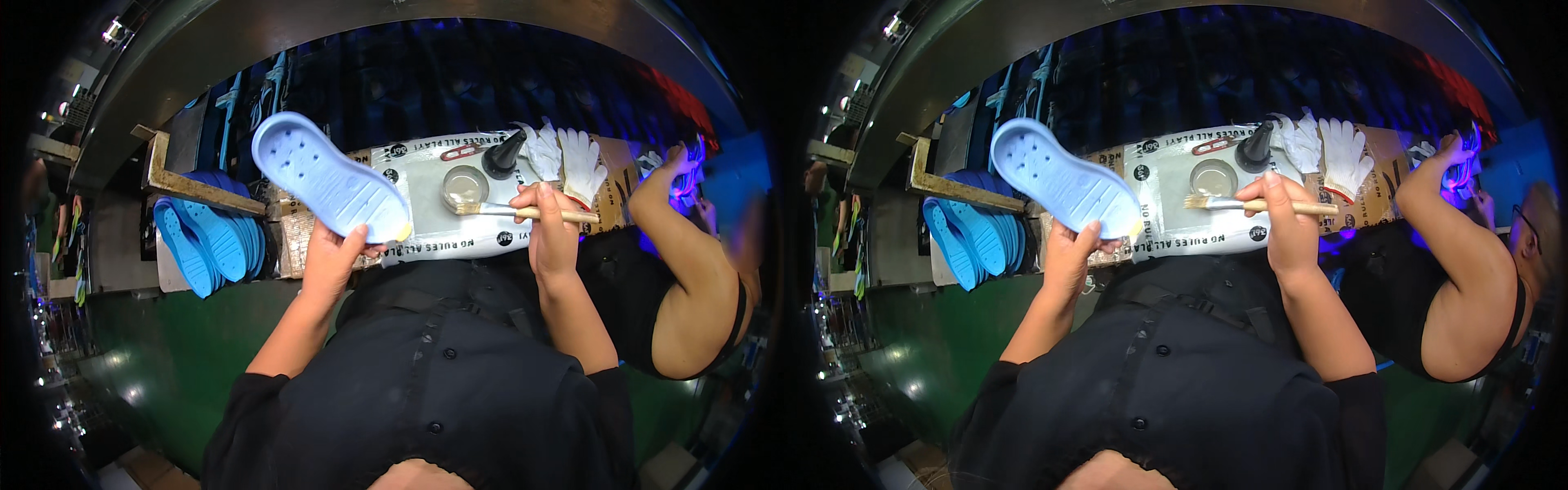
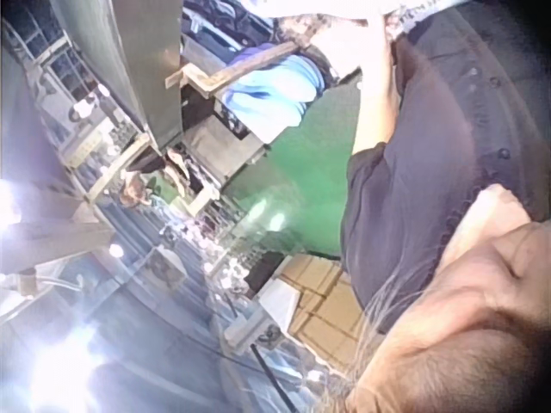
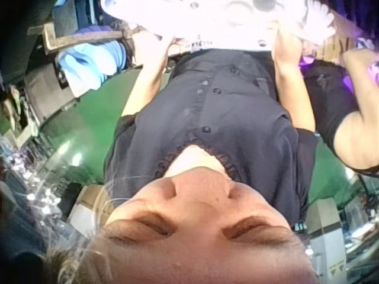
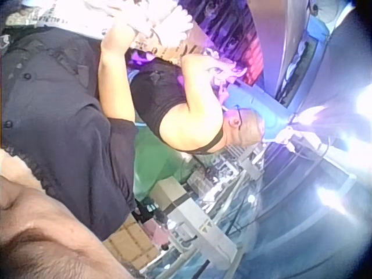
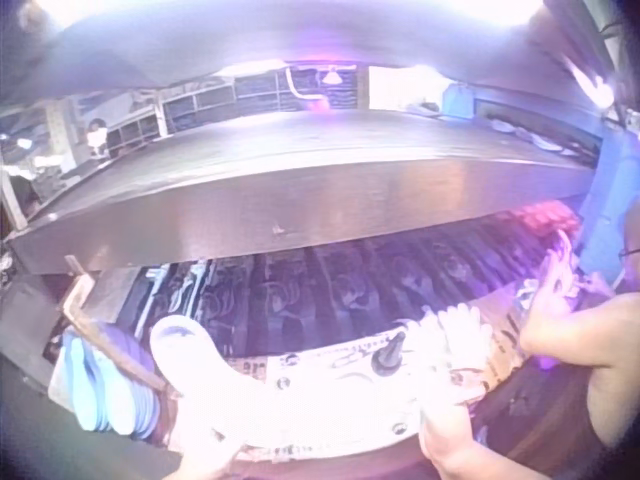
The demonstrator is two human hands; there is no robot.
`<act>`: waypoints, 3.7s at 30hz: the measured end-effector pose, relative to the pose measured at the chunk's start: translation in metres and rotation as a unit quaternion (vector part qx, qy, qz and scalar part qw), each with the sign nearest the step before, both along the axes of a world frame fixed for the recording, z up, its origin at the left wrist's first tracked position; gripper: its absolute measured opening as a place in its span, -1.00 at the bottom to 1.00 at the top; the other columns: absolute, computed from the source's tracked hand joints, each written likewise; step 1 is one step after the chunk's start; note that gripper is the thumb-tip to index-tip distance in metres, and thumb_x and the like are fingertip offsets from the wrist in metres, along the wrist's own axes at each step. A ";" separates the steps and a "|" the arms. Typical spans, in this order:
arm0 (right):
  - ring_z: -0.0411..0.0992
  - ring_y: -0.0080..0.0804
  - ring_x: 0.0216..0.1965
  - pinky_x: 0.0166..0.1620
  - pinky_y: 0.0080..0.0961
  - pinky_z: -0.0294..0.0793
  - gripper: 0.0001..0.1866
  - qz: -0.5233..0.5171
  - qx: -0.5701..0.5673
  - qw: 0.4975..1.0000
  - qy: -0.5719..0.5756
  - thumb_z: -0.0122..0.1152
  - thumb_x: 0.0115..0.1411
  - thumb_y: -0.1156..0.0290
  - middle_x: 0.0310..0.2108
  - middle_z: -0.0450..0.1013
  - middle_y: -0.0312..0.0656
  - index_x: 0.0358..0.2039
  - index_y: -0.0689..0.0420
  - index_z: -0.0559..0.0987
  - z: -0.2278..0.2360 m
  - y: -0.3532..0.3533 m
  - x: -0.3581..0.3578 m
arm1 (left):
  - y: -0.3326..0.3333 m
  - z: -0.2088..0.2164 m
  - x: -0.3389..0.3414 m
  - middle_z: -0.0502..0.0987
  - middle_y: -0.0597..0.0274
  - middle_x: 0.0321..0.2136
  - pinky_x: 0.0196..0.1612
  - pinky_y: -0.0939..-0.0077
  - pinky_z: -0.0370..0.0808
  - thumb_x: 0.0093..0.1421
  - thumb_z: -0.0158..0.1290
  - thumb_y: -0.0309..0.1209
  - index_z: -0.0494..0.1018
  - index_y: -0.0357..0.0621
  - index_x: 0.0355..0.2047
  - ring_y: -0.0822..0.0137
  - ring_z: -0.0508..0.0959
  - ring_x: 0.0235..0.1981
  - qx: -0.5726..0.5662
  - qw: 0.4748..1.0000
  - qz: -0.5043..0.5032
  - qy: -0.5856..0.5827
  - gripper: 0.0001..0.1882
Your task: The person applies a liquid substance with a brush to the interior and sole of several blue clogs, then places them on a conveyor belt.
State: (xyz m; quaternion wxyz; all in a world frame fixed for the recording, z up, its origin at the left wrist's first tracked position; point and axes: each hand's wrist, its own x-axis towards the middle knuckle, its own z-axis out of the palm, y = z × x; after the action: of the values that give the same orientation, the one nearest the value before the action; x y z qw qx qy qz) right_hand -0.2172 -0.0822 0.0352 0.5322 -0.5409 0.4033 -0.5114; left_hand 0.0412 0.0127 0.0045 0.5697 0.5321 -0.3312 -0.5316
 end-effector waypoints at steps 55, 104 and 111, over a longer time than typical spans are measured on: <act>0.29 -0.38 -0.58 -0.19 -0.38 0.21 -0.82 0.094 -0.376 0.900 0.201 0.06 0.07 0.43 -0.66 0.40 -0.32 -0.63 0.10 0.55 0.027 0.032 0.034 | 0.005 -0.001 -0.037 0.44 0.13 -0.36 -0.30 0.60 0.41 -0.05 0.07 -0.64 0.30 -0.34 -0.22 0.42 0.48 -0.38 -0.278 0.916 0.105 -0.270 -0.67; 0.33 -0.37 -0.57 -0.15 -0.36 0.23 -0.84 0.096 -0.360 0.909 0.187 0.06 0.06 0.44 -0.65 0.43 -0.26 -0.60 0.13 0.57 0.020 0.033 0.033 | 0.003 -0.005 -0.038 0.44 0.14 -0.41 -0.33 0.58 0.42 -0.08 0.06 -0.63 0.30 -0.32 -0.22 0.41 0.48 -0.43 -0.282 0.912 0.128 -0.268 -0.65; 0.37 -0.40 -0.55 -0.09 -0.34 0.23 -0.86 0.076 -0.335 0.921 0.185 0.09 0.05 0.44 -0.64 0.44 -0.30 -0.60 0.11 0.57 0.013 0.034 0.026 | 0.002 -0.009 -0.035 0.45 0.15 -0.41 -0.33 0.57 0.42 -0.06 0.05 -0.61 0.29 -0.31 -0.23 0.41 0.49 -0.42 -0.266 0.912 0.130 -0.282 -0.66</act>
State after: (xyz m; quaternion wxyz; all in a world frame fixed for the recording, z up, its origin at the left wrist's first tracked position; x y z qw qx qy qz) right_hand -0.1913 -0.0480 0.0485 0.2729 -0.8018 0.2573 -0.4652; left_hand 0.0065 0.0147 -0.0044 0.6375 0.5267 -0.5351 -0.1727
